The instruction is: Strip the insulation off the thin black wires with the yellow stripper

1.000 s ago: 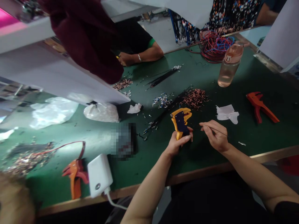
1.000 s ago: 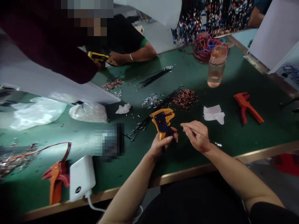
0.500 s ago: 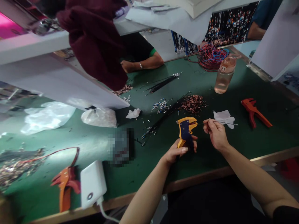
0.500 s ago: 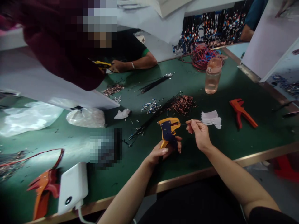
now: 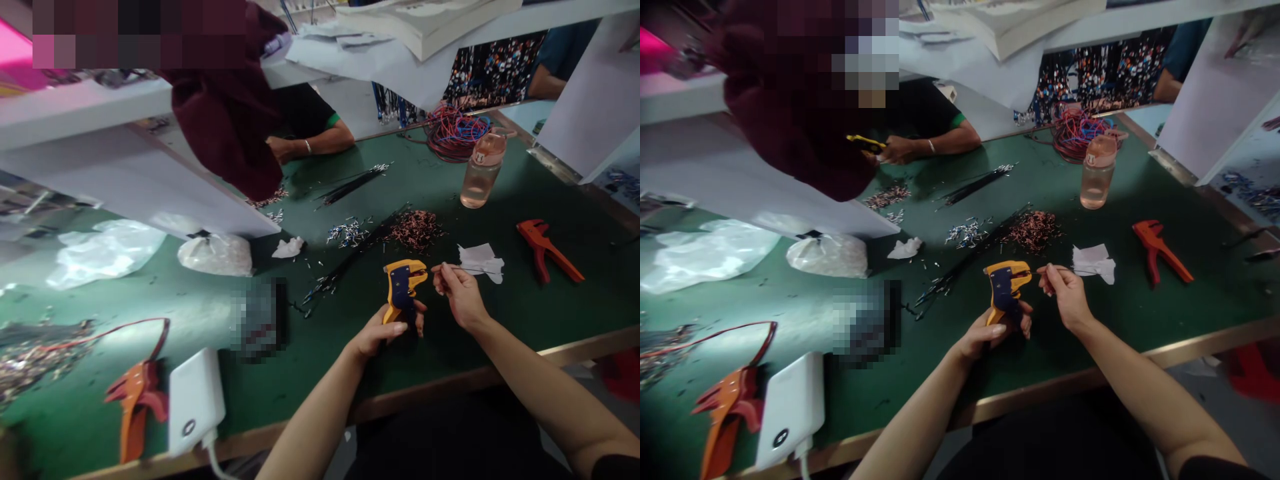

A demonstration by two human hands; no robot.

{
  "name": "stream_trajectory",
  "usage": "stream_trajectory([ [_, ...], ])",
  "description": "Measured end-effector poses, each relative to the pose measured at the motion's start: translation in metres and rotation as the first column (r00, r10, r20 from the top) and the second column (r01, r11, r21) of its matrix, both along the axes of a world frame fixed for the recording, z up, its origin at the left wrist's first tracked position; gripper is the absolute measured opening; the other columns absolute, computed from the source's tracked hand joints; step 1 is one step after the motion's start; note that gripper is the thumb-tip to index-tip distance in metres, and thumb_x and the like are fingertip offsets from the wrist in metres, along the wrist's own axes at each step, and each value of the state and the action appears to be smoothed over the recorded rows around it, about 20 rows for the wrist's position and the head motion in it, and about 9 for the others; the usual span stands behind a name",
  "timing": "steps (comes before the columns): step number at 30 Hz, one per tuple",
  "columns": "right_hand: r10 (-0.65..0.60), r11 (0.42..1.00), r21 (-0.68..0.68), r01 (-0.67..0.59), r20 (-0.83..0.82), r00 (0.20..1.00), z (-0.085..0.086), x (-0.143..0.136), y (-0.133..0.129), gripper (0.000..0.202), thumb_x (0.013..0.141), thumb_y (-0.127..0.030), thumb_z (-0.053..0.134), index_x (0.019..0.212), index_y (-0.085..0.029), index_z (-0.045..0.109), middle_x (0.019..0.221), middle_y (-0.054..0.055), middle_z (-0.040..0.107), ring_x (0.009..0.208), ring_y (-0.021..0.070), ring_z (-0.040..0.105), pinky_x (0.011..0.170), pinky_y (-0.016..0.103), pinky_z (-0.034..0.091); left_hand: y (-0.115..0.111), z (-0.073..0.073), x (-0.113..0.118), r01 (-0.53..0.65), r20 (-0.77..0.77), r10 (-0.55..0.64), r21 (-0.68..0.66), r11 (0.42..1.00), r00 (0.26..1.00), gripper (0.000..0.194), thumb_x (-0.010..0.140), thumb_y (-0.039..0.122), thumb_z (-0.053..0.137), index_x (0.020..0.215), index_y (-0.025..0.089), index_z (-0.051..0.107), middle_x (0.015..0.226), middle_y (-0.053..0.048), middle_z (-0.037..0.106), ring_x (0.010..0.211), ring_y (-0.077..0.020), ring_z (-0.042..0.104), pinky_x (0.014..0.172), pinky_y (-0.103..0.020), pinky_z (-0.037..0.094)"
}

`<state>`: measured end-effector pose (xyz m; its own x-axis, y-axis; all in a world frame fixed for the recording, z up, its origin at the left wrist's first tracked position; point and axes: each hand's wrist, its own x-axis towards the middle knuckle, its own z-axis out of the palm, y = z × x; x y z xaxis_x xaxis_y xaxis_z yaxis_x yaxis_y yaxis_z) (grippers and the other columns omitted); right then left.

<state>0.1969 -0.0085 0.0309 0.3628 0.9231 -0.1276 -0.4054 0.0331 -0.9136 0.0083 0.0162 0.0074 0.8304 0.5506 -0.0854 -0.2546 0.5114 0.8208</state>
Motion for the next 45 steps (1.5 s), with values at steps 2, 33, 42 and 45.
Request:
stream_trajectory([
  [2, 0.010, 1.000, -0.001, -0.010, 0.024, 1.000, 0.000, 0.000, 0.000, 0.043, 0.074, -0.061, 0.073, 0.073, -0.018, 0.073, 0.059, -0.001, 0.060, 0.052, 0.0107, 0.047, 0.050, 0.025, 0.036, 0.001, 0.000, 0.000, 0.019, -0.011, -0.019, 0.020, 1.000, 1.000, 0.054, 0.070, 0.042, 0.077, 0.113, 0.012, 0.066, 0.086, -0.009, 0.066, 0.080, -0.0220, 0.062, 0.076, -0.036, 0.050],
  [33, -0.110, 0.992, 0.087, 0.086, 0.332, 0.937, 0.007, 0.002, -0.003, 0.042, 0.083, -0.054, 0.066, 0.058, -0.019, 0.069, 0.067, 0.005, 0.067, 0.052, 0.0122, 0.050, 0.051, 0.028, 0.043, -0.004, 0.011, 0.009, -0.178, -0.065, 0.174, -0.051, 0.983, 0.983, 0.044, 0.062, 0.040, 0.083, 0.091, 0.013, 0.064, 0.072, -0.004, 0.064, 0.065, -0.0171, 0.061, 0.063, -0.031, 0.049],
  [42, -0.121, 0.993, 0.071, 0.098, 0.484, 0.867, 0.010, -0.001, -0.007, 0.040, 0.085, -0.050, 0.065, 0.057, -0.021, 0.069, 0.068, 0.006, 0.070, 0.055, 0.0154, 0.056, 0.053, 0.030, 0.046, 0.000, 0.016, 0.006, -0.337, 0.040, 0.337, 0.006, 0.941, 0.941, 0.042, 0.065, 0.038, 0.077, 0.101, 0.017, 0.068, 0.126, -0.013, 0.061, 0.075, -0.0171, 0.061, 0.071, -0.034, 0.049],
  [45, -0.099, 0.995, 0.056, 0.082, 0.509, 0.855, 0.009, -0.003, -0.008, 0.040, 0.085, -0.051, 0.064, 0.057, -0.021, 0.069, 0.069, 0.006, 0.072, 0.054, 0.0158, 0.056, 0.051, 0.030, 0.046, 0.001, 0.015, 0.005, -0.374, 0.050, 0.372, 0.027, 0.927, 0.927, 0.045, 0.065, 0.037, 0.077, 0.104, 0.018, 0.069, 0.136, -0.013, 0.055, 0.077, -0.0172, 0.062, 0.072, -0.034, 0.049],
])
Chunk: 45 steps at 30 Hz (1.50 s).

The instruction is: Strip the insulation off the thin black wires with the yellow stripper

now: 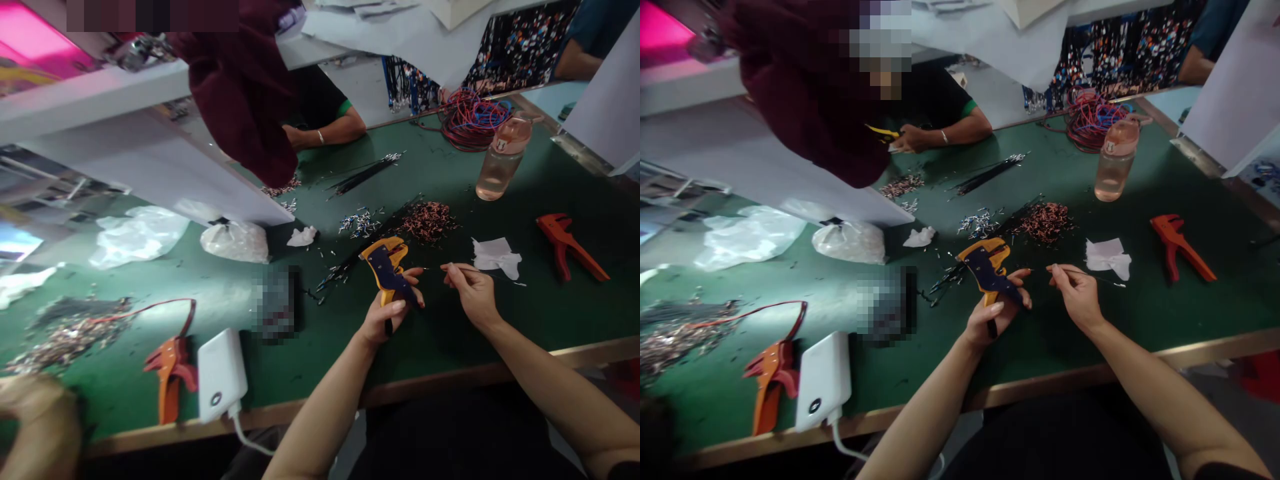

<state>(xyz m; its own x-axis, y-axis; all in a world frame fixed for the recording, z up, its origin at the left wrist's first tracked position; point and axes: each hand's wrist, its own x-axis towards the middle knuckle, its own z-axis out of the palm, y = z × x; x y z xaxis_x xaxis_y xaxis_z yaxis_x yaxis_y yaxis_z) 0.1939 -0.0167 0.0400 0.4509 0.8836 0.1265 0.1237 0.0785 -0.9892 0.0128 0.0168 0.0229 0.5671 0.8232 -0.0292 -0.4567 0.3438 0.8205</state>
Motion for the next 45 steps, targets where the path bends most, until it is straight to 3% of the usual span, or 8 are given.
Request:
stream_trajectory([
  [8, 0.080, 0.997, -0.006, -0.080, 0.056, 0.995, -0.006, -0.002, -0.002, 0.033, 0.086, -0.043, 0.063, 0.065, -0.022, 0.075, 0.068, 0.005, 0.072, 0.061, 0.0195, 0.065, 0.061, 0.033, 0.052, 0.001, 0.004, -0.002, -0.036, -0.043, 0.036, 0.008, 0.999, 0.998, 0.045, 0.066, 0.039, 0.077, 0.105, 0.018, 0.069, 0.134, -0.013, 0.057, 0.077, -0.0174, 0.062, 0.073, -0.034, 0.049],
  [15, 0.083, 0.997, -0.004, -0.083, 0.073, 0.994, -0.005, -0.001, -0.002, 0.035, 0.086, -0.047, 0.063, 0.064, -0.022, 0.074, 0.070, 0.005, 0.074, 0.058, 0.0186, 0.062, 0.056, 0.031, 0.050, 0.002, 0.001, 0.000, -0.017, -0.098, 0.015, -0.026, 1.000, 0.995, 0.049, 0.067, 0.038, 0.079, 0.108, 0.013, 0.069, 0.101, -0.011, 0.069, 0.077, -0.0192, 0.061, 0.074, -0.033, 0.047],
  [20, -0.034, 0.999, 0.003, 0.034, 0.033, 0.999, -0.003, 0.007, 0.004, 0.041, 0.086, -0.050, 0.063, 0.058, -0.021, 0.069, 0.071, 0.006, 0.072, 0.052, 0.0150, 0.056, 0.052, 0.030, 0.046, 0.005, 0.002, -0.003, -0.023, -0.134, 0.020, -0.015, 1.000, 0.991, 0.048, 0.069, 0.038, 0.077, 0.108, 0.012, 0.068, 0.080, -0.007, 0.068, 0.078, -0.0203, 0.061, 0.076, -0.034, 0.046],
  [27, -0.008, 0.994, 0.112, -0.013, 0.186, 0.983, -0.005, 0.003, -0.004, 0.025, 0.091, -0.040, 0.060, 0.085, -0.024, 0.078, 0.077, 0.006, 0.076, 0.068, 0.0205, 0.066, 0.063, 0.034, 0.051, 0.002, 0.003, -0.003, -0.013, -0.096, 0.011, -0.017, 1.000, 0.995, 0.050, 0.068, 0.038, 0.078, 0.110, 0.015, 0.069, 0.118, -0.014, 0.066, 0.079, -0.0189, 0.062, 0.077, -0.035, 0.049],
  [30, 0.062, 0.967, 0.206, -0.149, 0.378, 0.924, -0.010, -0.001, -0.009, 0.018, 0.091, -0.031, 0.063, 0.093, -0.027, 0.080, 0.086, 0.006, 0.079, 0.075, 0.0220, 0.070, 0.070, 0.036, 0.051, -0.003, 0.005, 0.001, 0.050, -0.067, -0.052, -0.032, 0.998, 0.996, 0.055, 0.065, 0.039, 0.079, 0.112, 0.014, 0.069, 0.128, -0.016, 0.063, 0.078, -0.0186, 0.062, 0.076, -0.035, 0.049],
  [35, 0.136, 0.946, 0.163, -0.279, 0.584, 0.800, -0.017, -0.001, -0.011, 0.019, 0.093, -0.028, 0.062, 0.100, -0.029, 0.079, 0.089, 0.007, 0.079, 0.073, 0.0206, 0.068, 0.069, 0.035, 0.049, -0.005, 0.008, 0.002, 0.058, -0.007, -0.059, -0.075, 0.995, 0.998, 0.058, 0.064, 0.042, 0.078, 0.115, 0.014, 0.069, 0.130, -0.017, 0.062, 0.079, -0.0190, 0.061, 0.075, -0.036, 0.050],
  [41, 0.162, 0.920, 0.187, -0.345, 0.619, 0.769, -0.020, -0.002, -0.008, 0.021, 0.093, -0.026, 0.060, 0.100, -0.029, 0.079, 0.086, 0.006, 0.078, 0.072, 0.0196, 0.067, 0.067, 0.034, 0.050, -0.002, 0.008, -0.002, 0.056, 0.009, -0.055, -0.102, 0.993, 0.998, 0.056, 0.065, 0.045, 0.077, 0.112, 0.015, 0.068, 0.113, -0.015, 0.068, 0.080, -0.0210, 0.062, 0.078, -0.039, 0.051],
  [45, 0.149, 0.954, 0.171, -0.247, 0.445, 0.883, -0.017, -0.002, -0.006, 0.023, 0.093, -0.027, 0.056, 0.105, -0.027, 0.076, 0.092, 0.007, 0.076, 0.079, 0.0213, 0.068, 0.070, 0.035, 0.053, -0.002, 0.008, -0.003, 0.072, 0.028, -0.070, -0.095, 0.993, 0.997, 0.053, 0.066, 0.044, 0.076, 0.111, 0.016, 0.068, 0.115, -0.015, 0.066, 0.078, -0.0205, 0.061, 0.074, -0.038, 0.051],
])
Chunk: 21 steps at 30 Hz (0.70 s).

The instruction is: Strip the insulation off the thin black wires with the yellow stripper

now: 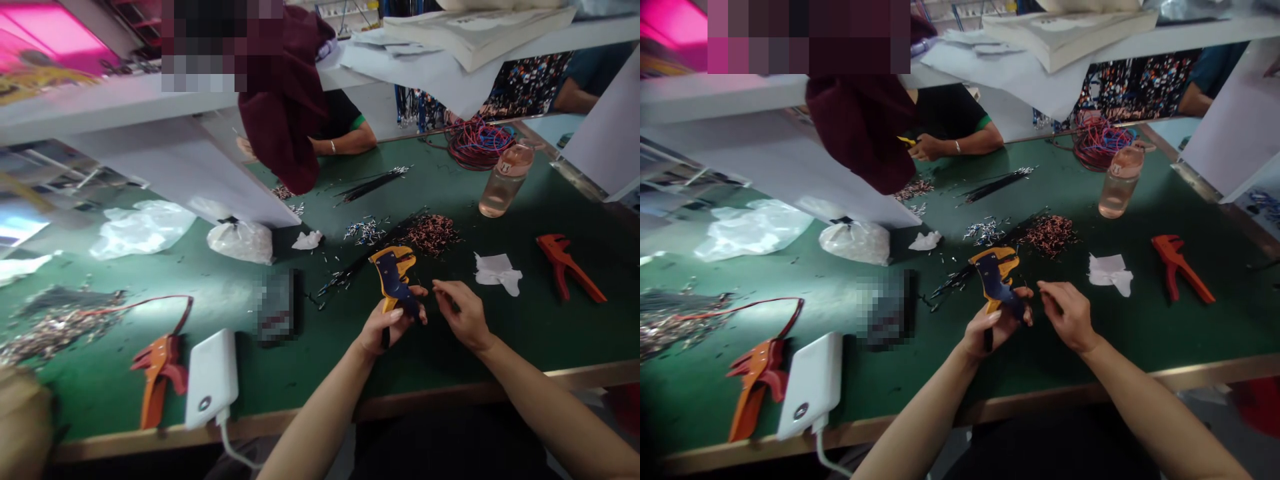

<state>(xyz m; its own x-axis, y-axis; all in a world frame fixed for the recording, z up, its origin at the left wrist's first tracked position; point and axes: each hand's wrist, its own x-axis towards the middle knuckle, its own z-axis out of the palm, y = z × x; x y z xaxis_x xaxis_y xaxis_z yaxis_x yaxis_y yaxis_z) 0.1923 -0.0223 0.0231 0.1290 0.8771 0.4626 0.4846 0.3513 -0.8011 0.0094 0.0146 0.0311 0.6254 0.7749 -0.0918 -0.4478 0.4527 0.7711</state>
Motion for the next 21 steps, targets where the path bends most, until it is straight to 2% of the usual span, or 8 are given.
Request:
stream_trajectory([
  [2, -0.030, 0.993, -0.122, 0.009, -0.164, 0.986, 0.003, 0.001, 0.002, 0.022, 0.093, -0.033, 0.057, 0.099, -0.025, 0.076, 0.086, 0.007, 0.075, 0.074, 0.0205, 0.067, 0.066, 0.033, 0.052, -0.001, -0.001, 0.000, 0.038, 0.020, -0.038, -0.001, 0.999, 0.999, 0.053, 0.066, 0.043, 0.076, 0.111, 0.015, 0.068, 0.113, -0.015, 0.066, 0.076, -0.0196, 0.061, 0.071, -0.036, 0.049],
  [4, -0.033, 0.971, -0.234, -0.040, -0.303, 0.952, 0.005, 0.002, 0.003, 0.025, 0.092, -0.041, 0.057, 0.089, -0.023, 0.075, 0.077, 0.004, 0.072, 0.068, 0.0189, 0.065, 0.062, 0.030, 0.051, -0.002, -0.002, 0.000, 0.109, 0.026, -0.108, -0.002, 0.994, 0.994, 0.054, 0.066, 0.042, 0.077, 0.111, 0.013, 0.068, 0.103, -0.014, 0.068, 0.077, -0.0208, 0.062, 0.072, -0.035, 0.049],
  [6, -0.011, 0.951, -0.290, -0.108, -0.381, 0.925, 0.008, 0.002, 0.003, 0.027, 0.089, -0.045, 0.060, 0.082, -0.022, 0.073, 0.068, 0.002, 0.068, 0.062, 0.0174, 0.061, 0.058, 0.028, 0.048, -0.003, -0.005, 0.001, 0.183, 0.004, -0.183, 0.009, 0.983, 0.983, 0.054, 0.066, 0.043, 0.077, 0.110, 0.012, 0.069, 0.091, -0.013, 0.070, 0.077, -0.0222, 0.063, 0.074, -0.036, 0.048],
  [9, 0.044, 0.945, -0.284, -0.162, -0.379, 0.924, 0.010, 0.003, 0.003, 0.025, 0.084, -0.043, 0.067, 0.072, -0.021, 0.068, 0.062, 0.000, 0.063, 0.054, 0.0150, 0.055, 0.052, 0.027, 0.044, -0.004, -0.008, 0.003, 0.262, -0.062, -0.259, 0.051, 0.964, 0.964, 0.055, 0.064, 0.045, 0.078, 0.106, 0.010, 0.070, 0.079, -0.011, 0.070, 0.074, -0.0226, 0.063, 0.076, -0.036, 0.047],
  [12, 0.055, 0.955, -0.258, -0.148, -0.337, 0.940, 0.011, 0.004, 0.002, 0.024, 0.084, -0.040, 0.067, 0.069, -0.021, 0.066, 0.059, 0.000, 0.061, 0.051, 0.0142, 0.053, 0.050, 0.026, 0.043, -0.004, -0.009, 0.005, 0.281, -0.083, -0.275, 0.068, 0.957, 0.958, 0.055, 0.064, 0.047, 0.079, 0.105, 0.010, 0.070, 0.078, -0.010, 0.070, 0.072, -0.0214, 0.063, 0.075, -0.034, 0.047],
  [21, 0.017, 0.944, -0.307, -0.122, -0.322, 0.947, 0.006, 0.007, 0.000, 0.033, 0.082, -0.052, 0.069, 0.071, -0.020, 0.068, 0.063, 0.001, 0.064, 0.053, 0.0151, 0.058, 0.050, 0.025, 0.047, -0.004, -0.012, 0.010, 0.296, -0.018, -0.297, -0.058, 0.953, 0.955, 0.055, 0.058, 0.041, 0.086, 0.100, 0.009, 0.071, 0.084, -0.009, 0.068, 0.073, -0.0193, 0.063, 0.075, -0.035, 0.049],
])
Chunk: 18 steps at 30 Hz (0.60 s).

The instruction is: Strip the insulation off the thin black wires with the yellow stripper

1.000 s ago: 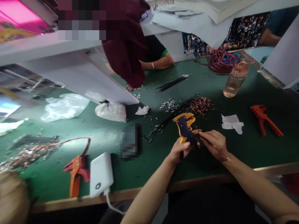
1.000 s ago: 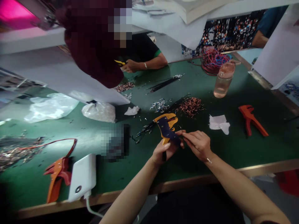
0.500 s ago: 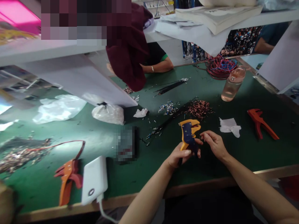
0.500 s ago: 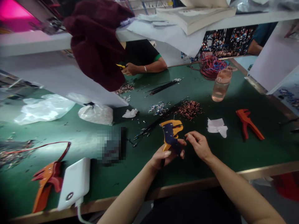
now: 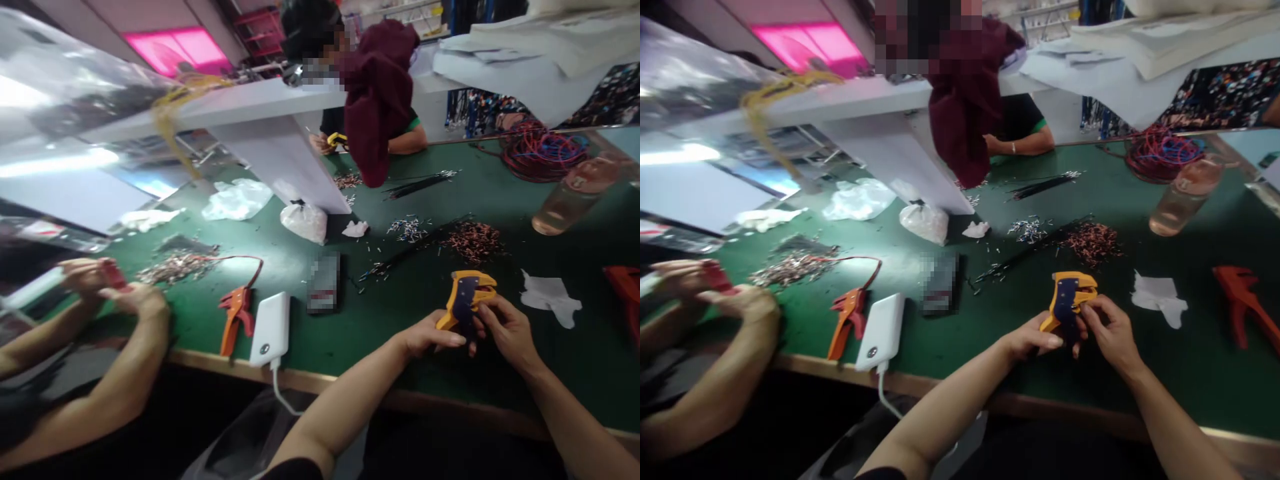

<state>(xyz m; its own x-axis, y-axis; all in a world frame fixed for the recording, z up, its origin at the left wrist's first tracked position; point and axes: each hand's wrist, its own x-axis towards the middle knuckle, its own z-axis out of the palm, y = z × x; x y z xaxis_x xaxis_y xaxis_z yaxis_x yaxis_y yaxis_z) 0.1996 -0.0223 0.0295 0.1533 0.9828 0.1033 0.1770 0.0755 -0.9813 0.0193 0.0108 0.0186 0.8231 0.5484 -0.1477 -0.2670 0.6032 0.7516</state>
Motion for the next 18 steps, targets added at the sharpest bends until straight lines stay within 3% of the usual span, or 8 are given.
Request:
stream_trajectory([
  [4, -0.113, 0.993, -0.057, 0.108, -0.085, 0.990, -0.004, 0.001, 0.004, 0.037, 0.073, -0.055, 0.076, 0.068, -0.019, 0.067, 0.060, -0.001, 0.060, 0.053, 0.0133, 0.054, 0.050, 0.024, 0.045, 0.000, 0.002, 0.002, -0.067, 0.062, 0.073, -0.092, 0.994, 0.995, 0.053, 0.055, 0.037, 0.090, 0.098, 0.012, 0.071, 0.084, -0.005, 0.064, 0.075, -0.0171, 0.063, 0.078, -0.034, 0.050],
  [9, -0.327, 0.942, -0.050, 0.333, -0.374, 0.868, -0.006, 0.007, 0.013, 0.041, 0.068, -0.054, 0.081, 0.066, -0.020, 0.060, 0.055, -0.006, 0.051, 0.051, 0.0095, 0.045, 0.049, 0.021, 0.040, 0.000, 0.005, -0.001, -0.020, 0.024, 0.021, -0.034, 0.999, 0.999, 0.056, 0.054, 0.038, 0.091, 0.101, 0.013, 0.072, 0.086, -0.005, 0.064, 0.077, -0.0165, 0.063, 0.078, -0.033, 0.048],
  [11, -0.354, 0.931, -0.021, 0.363, -0.277, 0.893, -0.008, 0.011, 0.014, 0.037, 0.073, -0.053, 0.078, 0.070, -0.020, 0.064, 0.058, -0.004, 0.055, 0.053, 0.0108, 0.049, 0.052, 0.023, 0.043, 0.001, 0.005, -0.001, -0.021, 0.015, 0.022, -0.022, 1.000, 1.000, 0.058, 0.054, 0.039, 0.091, 0.102, 0.013, 0.072, 0.087, -0.005, 0.065, 0.077, -0.0168, 0.063, 0.078, -0.032, 0.048],
  [14, -0.283, 0.959, 0.031, 0.282, 0.059, 0.957, -0.013, 0.018, 0.015, 0.038, 0.080, -0.052, 0.072, 0.100, -0.020, 0.072, 0.081, 0.005, 0.072, 0.067, 0.0177, 0.063, 0.062, 0.032, 0.052, 0.005, 0.005, -0.001, -0.130, 0.053, 0.132, -0.043, 0.991, 0.990, 0.055, 0.056, 0.038, 0.089, 0.101, 0.013, 0.072, 0.089, -0.006, 0.066, 0.076, -0.0176, 0.064, 0.077, -0.033, 0.048],
  [16, -0.217, 0.975, 0.107, 0.195, 0.258, 0.941, -0.017, 0.021, 0.016, 0.045, 0.083, -0.051, 0.068, 0.117, -0.022, 0.069, 0.104, 0.011, 0.073, 0.082, 0.0234, 0.068, 0.068, 0.037, 0.056, 0.008, 0.005, -0.002, -0.234, 0.088, 0.240, -0.069, 0.970, 0.967, 0.051, 0.058, 0.037, 0.087, 0.100, 0.014, 0.071, 0.091, -0.007, 0.067, 0.076, -0.0182, 0.063, 0.077, -0.034, 0.049],
  [18, -0.207, 0.968, 0.220, 0.125, 0.408, 0.889, -0.019, 0.023, 0.017, 0.038, 0.088, -0.047, 0.063, 0.116, -0.022, 0.070, 0.117, 0.013, 0.070, 0.092, 0.0263, 0.068, 0.072, 0.040, 0.057, 0.012, 0.006, -0.005, -0.335, 0.116, 0.345, -0.099, 0.937, 0.931, 0.047, 0.061, 0.035, 0.084, 0.102, 0.016, 0.070, 0.094, -0.008, 0.067, 0.078, -0.0186, 0.063, 0.078, -0.035, 0.050],
])
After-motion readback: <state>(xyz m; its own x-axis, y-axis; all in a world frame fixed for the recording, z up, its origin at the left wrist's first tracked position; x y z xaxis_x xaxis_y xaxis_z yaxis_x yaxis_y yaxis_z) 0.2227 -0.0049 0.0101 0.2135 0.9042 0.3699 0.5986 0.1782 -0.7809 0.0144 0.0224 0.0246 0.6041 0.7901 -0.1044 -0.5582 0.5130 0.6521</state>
